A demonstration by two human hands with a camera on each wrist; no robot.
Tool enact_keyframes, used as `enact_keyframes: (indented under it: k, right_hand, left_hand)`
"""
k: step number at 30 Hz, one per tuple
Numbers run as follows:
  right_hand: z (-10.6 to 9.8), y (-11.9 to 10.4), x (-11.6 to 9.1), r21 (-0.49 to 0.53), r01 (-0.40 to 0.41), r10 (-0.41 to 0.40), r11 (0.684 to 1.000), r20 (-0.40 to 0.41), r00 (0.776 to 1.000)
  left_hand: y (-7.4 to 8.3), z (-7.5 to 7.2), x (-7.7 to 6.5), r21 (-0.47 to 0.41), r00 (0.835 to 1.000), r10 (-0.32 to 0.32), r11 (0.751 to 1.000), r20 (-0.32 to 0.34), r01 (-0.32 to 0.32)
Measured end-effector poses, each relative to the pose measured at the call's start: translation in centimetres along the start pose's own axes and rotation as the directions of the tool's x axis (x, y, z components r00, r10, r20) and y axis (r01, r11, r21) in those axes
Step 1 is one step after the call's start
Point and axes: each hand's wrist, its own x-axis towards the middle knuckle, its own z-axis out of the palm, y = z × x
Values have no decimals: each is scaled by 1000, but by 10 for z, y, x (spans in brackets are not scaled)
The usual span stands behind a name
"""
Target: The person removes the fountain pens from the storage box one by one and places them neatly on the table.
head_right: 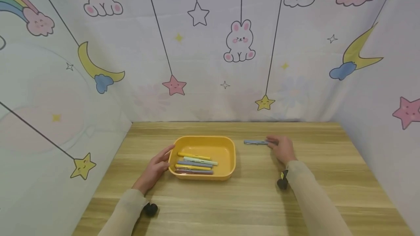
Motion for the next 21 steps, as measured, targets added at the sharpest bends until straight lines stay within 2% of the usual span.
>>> enact_keyframes:
  k: [21]
  right_hand:
    - [1, 4, 4, -14, -29, 29, 999, 7, 1000]
  left_hand:
    - [0, 0, 0, -18, 1000, -16, 1000, -1, 16]
